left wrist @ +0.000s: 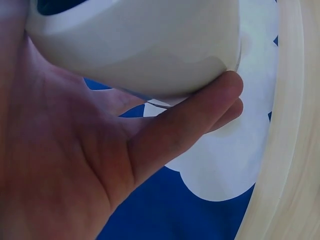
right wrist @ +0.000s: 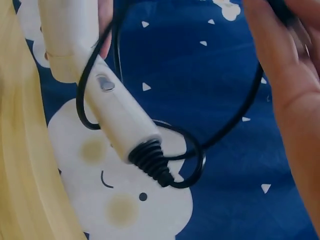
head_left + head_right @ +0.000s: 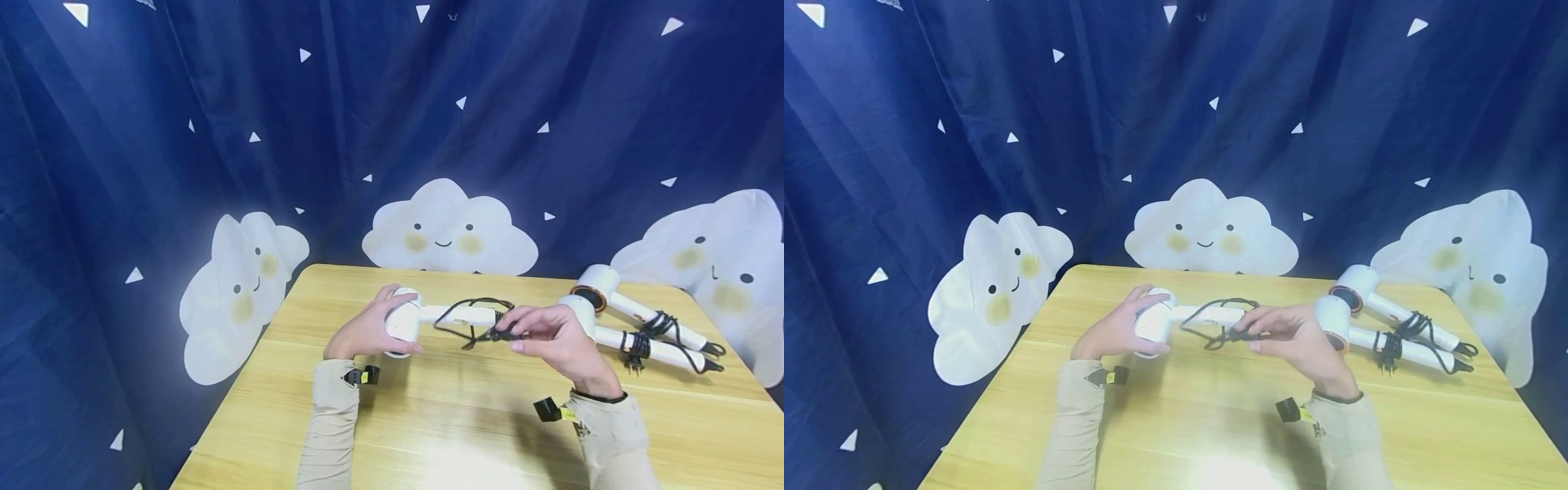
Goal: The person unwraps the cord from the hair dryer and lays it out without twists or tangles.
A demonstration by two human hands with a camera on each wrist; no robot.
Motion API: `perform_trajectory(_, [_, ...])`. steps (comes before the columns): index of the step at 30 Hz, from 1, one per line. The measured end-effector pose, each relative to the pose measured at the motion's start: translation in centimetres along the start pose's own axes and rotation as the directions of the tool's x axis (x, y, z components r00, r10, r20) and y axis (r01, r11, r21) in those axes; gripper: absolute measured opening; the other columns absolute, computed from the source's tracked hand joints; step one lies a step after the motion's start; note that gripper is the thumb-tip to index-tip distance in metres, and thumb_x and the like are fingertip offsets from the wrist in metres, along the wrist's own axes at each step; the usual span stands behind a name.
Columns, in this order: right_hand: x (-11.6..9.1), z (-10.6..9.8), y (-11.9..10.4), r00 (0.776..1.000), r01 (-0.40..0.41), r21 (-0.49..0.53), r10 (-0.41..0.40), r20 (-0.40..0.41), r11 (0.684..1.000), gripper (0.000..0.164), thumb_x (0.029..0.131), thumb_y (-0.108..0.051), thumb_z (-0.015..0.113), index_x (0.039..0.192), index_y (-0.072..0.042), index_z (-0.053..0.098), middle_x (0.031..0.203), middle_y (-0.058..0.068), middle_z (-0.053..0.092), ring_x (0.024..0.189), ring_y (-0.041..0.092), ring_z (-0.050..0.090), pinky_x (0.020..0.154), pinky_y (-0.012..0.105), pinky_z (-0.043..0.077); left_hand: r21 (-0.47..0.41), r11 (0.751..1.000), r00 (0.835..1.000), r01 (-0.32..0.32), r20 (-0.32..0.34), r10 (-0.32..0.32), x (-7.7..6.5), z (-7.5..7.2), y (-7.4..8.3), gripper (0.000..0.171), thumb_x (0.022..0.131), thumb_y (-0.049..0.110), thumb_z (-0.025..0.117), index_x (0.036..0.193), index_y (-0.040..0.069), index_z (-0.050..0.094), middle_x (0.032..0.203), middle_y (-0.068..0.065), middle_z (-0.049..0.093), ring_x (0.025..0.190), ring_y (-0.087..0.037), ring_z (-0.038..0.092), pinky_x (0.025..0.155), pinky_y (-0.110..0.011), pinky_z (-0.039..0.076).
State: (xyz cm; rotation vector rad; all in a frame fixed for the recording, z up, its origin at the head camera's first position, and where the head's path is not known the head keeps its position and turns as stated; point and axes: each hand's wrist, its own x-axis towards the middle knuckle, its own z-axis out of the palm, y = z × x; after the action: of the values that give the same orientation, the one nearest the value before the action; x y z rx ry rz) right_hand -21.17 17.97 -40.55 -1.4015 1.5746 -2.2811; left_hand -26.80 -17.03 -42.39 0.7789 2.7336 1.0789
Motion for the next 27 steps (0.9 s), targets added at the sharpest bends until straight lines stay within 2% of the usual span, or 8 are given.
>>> perform_trajectory(3, [-0.3,-0.5,0.3,0.991,-0.06,-0.03,0.063,0.117,0.998,0.052,0.077,0.036,0.055,0.108,-0.001,0.076,0.121,0.01,0.076,0.118,0.021,0.07,0.091,0.025,0.059,-0.001,1.0,1.0,0.003,-0.014,-0.003,-0.1,0.0,-0.2,0.098,0.065,0.058,0.092,0.151,0.041,0.049,0.165,0.001,0.029,0.124,-0.026,0.058,0.092,-0.041,0.054])
perform_trajectory(7, [-0.8,-1.5,0.9,0.965,-0.102,-0.017,0.103,0.241,0.995,0.051,0.077,0.036,0.054,0.109,0.0,0.073,0.12,0.011,0.075,0.115,0.023,0.069,0.09,0.026,0.058,0.002,1.0,1.0,0.004,-0.025,-0.004,-0.1,-0.2,-0.5,0.098,0.065,0.059,0.092,0.151,0.041,0.048,0.165,0.002,0.03,0.124,-0.024,0.058,0.092,-0.04,0.054])
perform_trajectory(11, [-1.2,-2.5,1.6,0.928,-0.156,-0.013,0.151,0.342,0.988,0.044,0.08,0.032,0.057,0.108,0.001,0.069,0.121,0.011,0.074,0.115,0.023,0.07,0.091,0.028,0.058,0.001,1.0,0.999,-0.002,-0.043,0.003,-0.2,-0.4,-0.6,0.098,0.065,0.058,0.092,0.151,0.041,0.049,0.164,0.003,0.031,0.124,-0.025,0.058,0.093,-0.042,0.054])
perform_trajectory(15, [-1.5,-3.2,2.2,0.887,-0.195,-0.061,0.202,0.415,0.979,0.033,0.081,0.029,0.06,0.102,0.004,0.066,0.119,0.015,0.074,0.114,0.026,0.071,0.088,0.031,0.059,-0.004,1.0,0.998,-0.011,-0.059,0.01,-0.3,-0.6,-0.6,0.099,0.064,0.057,0.093,0.151,0.042,0.048,0.165,-0.002,0.03,0.126,-0.027,0.057,0.093,-0.043,0.054])
perform_trajectory(18, [-1.8,-3.7,2.4,0.867,-0.246,-0.098,0.264,0.423,0.964,0.023,0.084,0.026,0.06,0.096,0.006,0.062,0.118,0.018,0.073,0.114,0.027,0.071,0.084,0.031,0.06,-0.009,1.0,0.997,-0.018,-0.073,0.017,-0.3,-0.7,-0.6,0.098,0.064,0.055,0.093,0.151,0.041,0.048,0.165,-0.002,0.031,0.125,-0.026,0.057,0.092,-0.042,0.054])
perform_trajectory(20, [-2.1,-4.0,2.4,0.861,-0.295,-0.118,0.317,0.397,0.948,0.017,0.087,0.023,0.059,0.092,0.007,0.059,0.119,0.017,0.073,0.115,0.025,0.071,0.084,0.03,0.059,-0.013,1.0,0.996,-0.024,-0.085,0.023,-0.4,-0.8,-0.6,0.098,0.064,0.054,0.094,0.151,0.04,0.049,0.163,0.001,0.032,0.124,-0.026,0.057,0.092,-0.042,0.054])
perform_trajectory(24, [-2.7,-4.6,2.5,0.851,-0.422,-0.076,0.423,0.312,0.904,0.015,0.091,0.022,0.054,0.091,0.007,0.051,0.121,0.013,0.075,0.118,0.021,0.07,0.091,0.029,0.056,-0.011,1.0,0.994,-0.026,-0.111,0.025,-0.4,-1.0,-0.4,0.099,0.064,0.054,0.094,0.151,0.039,0.049,0.163,0.0,0.032,0.126,-0.028,0.055,0.091,-0.044,0.055])
perform_trajectory(27, [-3.0,-5.0,2.8,0.843,-0.47,-0.042,0.462,0.275,0.882,0.013,0.093,0.022,0.05,0.096,0.01,0.049,0.122,0.013,0.075,0.121,0.022,0.069,0.098,0.029,0.055,0.0,1.0,0.992,-0.026,-0.123,0.026,-0.5,-1.1,-0.3,0.099,0.063,0.057,0.094,0.15,0.041,0.049,0.163,0.0,0.031,0.129,-0.029,0.053,0.092,-0.045,0.055])
